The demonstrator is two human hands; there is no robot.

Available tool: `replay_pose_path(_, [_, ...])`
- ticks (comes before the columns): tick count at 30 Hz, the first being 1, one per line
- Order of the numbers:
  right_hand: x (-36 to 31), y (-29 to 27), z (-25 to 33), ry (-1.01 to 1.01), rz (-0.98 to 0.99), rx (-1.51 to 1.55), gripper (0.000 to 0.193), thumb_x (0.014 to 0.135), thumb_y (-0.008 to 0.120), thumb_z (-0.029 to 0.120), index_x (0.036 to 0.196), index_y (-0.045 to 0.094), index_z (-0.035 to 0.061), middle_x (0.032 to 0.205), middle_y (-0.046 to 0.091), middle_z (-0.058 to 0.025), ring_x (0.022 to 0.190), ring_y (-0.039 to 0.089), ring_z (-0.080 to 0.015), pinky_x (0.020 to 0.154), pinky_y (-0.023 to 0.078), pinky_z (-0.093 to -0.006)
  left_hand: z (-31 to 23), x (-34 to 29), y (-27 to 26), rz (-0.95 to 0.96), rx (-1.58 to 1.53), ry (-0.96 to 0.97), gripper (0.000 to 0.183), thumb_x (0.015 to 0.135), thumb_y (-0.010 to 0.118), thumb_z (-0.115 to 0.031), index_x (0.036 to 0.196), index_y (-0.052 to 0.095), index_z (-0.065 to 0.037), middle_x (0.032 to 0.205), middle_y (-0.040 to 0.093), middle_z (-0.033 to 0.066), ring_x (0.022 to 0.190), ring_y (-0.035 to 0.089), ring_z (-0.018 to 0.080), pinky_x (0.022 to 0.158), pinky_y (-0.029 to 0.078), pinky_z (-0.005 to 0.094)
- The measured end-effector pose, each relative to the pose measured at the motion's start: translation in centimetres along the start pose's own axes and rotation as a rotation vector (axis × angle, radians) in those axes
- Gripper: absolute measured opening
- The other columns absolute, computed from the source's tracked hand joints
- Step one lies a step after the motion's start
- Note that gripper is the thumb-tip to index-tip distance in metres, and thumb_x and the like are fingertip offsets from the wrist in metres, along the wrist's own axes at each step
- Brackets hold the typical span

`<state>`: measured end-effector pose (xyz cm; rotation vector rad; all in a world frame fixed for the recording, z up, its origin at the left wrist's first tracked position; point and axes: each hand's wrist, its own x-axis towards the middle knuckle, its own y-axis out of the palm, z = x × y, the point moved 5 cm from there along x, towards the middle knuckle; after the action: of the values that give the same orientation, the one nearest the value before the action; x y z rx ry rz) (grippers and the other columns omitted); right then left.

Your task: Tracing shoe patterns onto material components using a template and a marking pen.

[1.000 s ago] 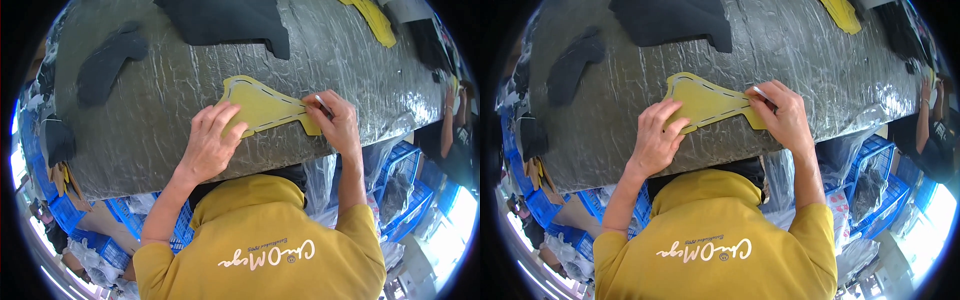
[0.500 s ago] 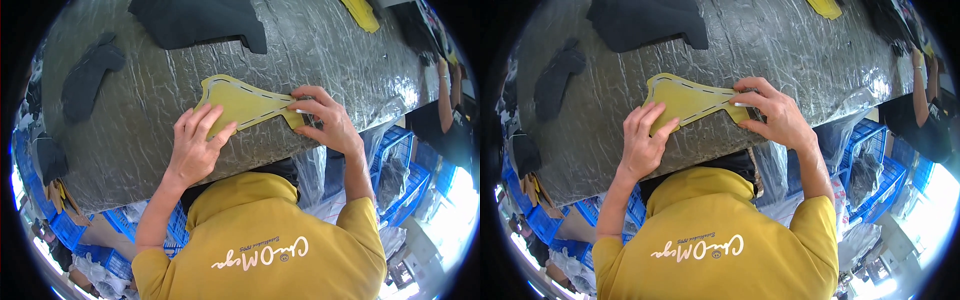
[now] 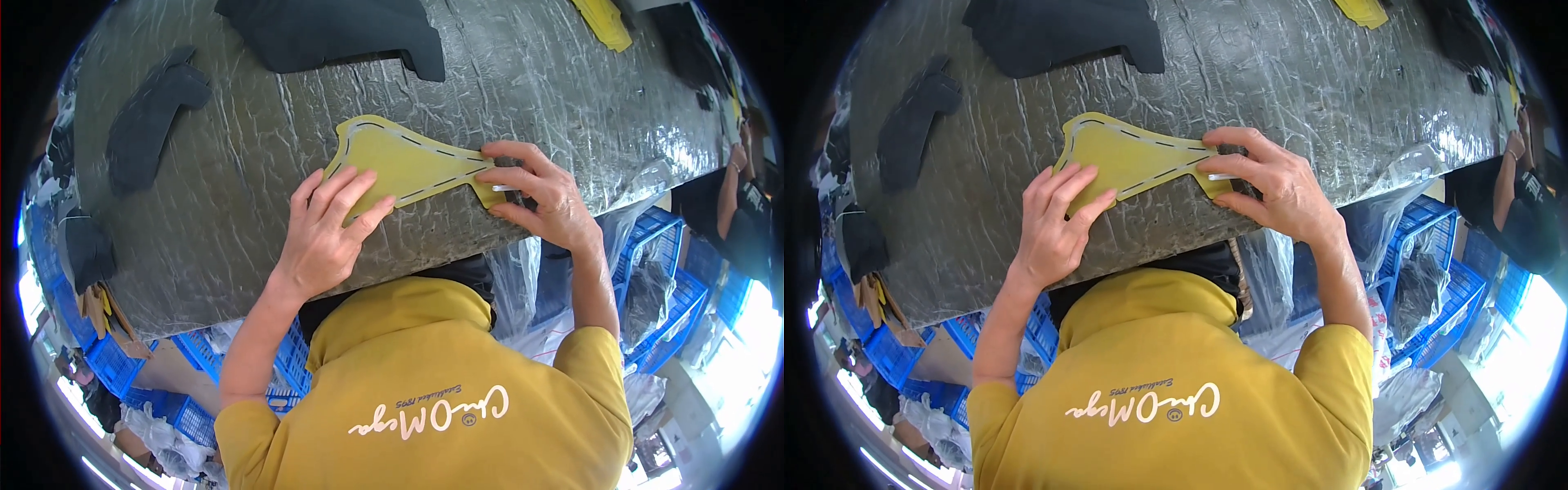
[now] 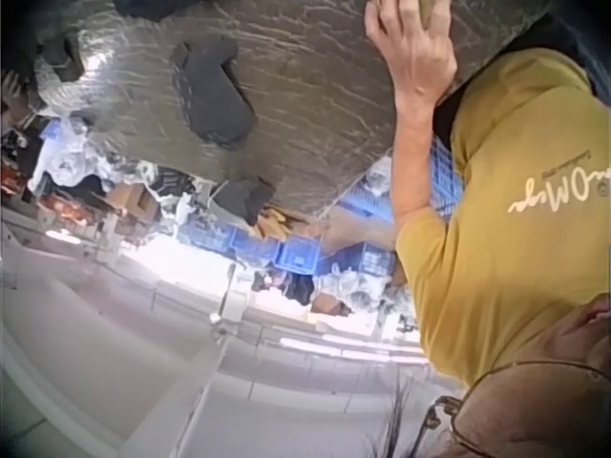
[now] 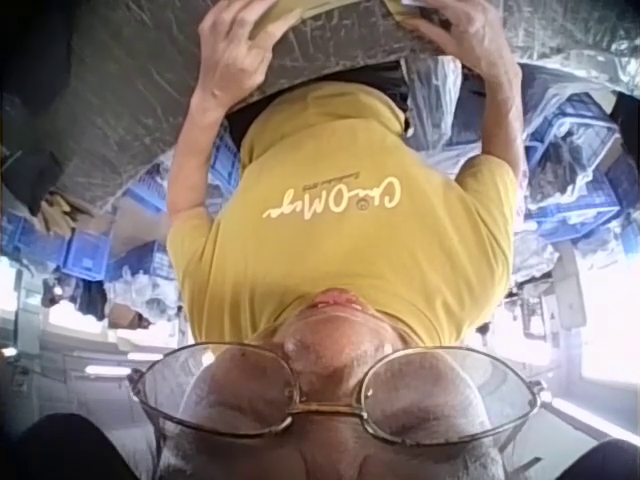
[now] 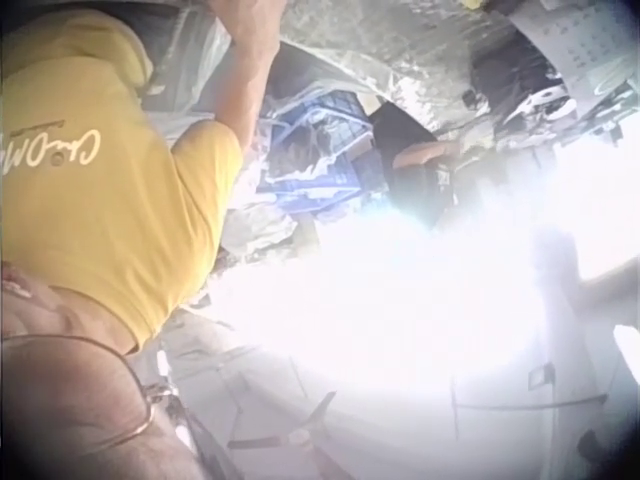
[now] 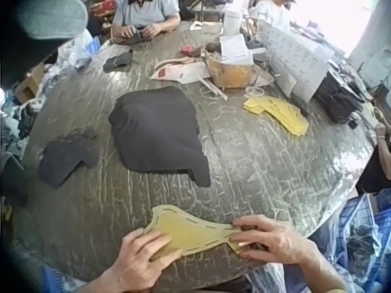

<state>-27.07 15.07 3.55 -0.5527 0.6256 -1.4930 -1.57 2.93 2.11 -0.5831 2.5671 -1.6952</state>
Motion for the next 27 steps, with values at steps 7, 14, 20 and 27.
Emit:
replay_pose_path(7, [0.3,-0.1,0.2,-0.013,0.065,-0.035,0.042,0.079,0.080,0.007,0.119,0.073,0.0155,0.135,0.060,-0.0082,0.099,0.070,-0.0268,0.083,0.058,-0.0380,0.2,0.3,-0.6,0.020,0.085,0.034,0.049,0.081,0.065,-0.005,0.128,0.070,-0.018,0.143,0.055,0.0058,0.133,0.051,0.0251,0.116,0.033,0.0478])
replay_pose_path(14, [0.2,-0.1,0.4,-0.057,0.044,-0.116,0.043,0.078,0.079,0.006,0.120,0.072,0.0159,0.134,0.061,-0.0091,0.091,0.070,-0.0259,0.079,0.058,-0.0378,0.0,0.4,-0.6,0.029,0.133,0.076,0.053,0.079,0.068,-0.006,0.131,0.069,-0.016,0.142,0.056,0.0062,0.129,0.054,0.0260,0.110,0.039,0.0473])
replay_pose_path(20, [2.3,-0.9,-0.2,-0.058,0.020,-0.123,0.040,0.082,0.077,0.012,0.121,0.070,0.0191,0.134,0.061,-0.0042,0.096,0.071,-0.0274,0.078,0.059,-0.0388,1.1,1.8,-0.8,0.016,0.150,0.073,0.053,0.079,0.068,-0.006,0.131,0.068,-0.014,0.141,0.056,0.0074,0.130,0.053,0.0265,0.110,0.039,0.0475])
replay_pose_path(27, [2.8,-1.1,-0.4,-0.086,0.040,-0.124,0.042,0.081,0.080,0.012,0.121,0.071,0.0188,0.133,0.061,-0.0040,0.099,0.071,-0.0277,0.081,0.059,-0.0384,1.6,3.2,-2.2,0.070,0.038,0.056,0.048,0.081,0.065,-0.003,0.128,0.071,-0.013,0.145,0.056,0.0061,0.117,0.055,0.0255,0.103,0.042,0.0412])
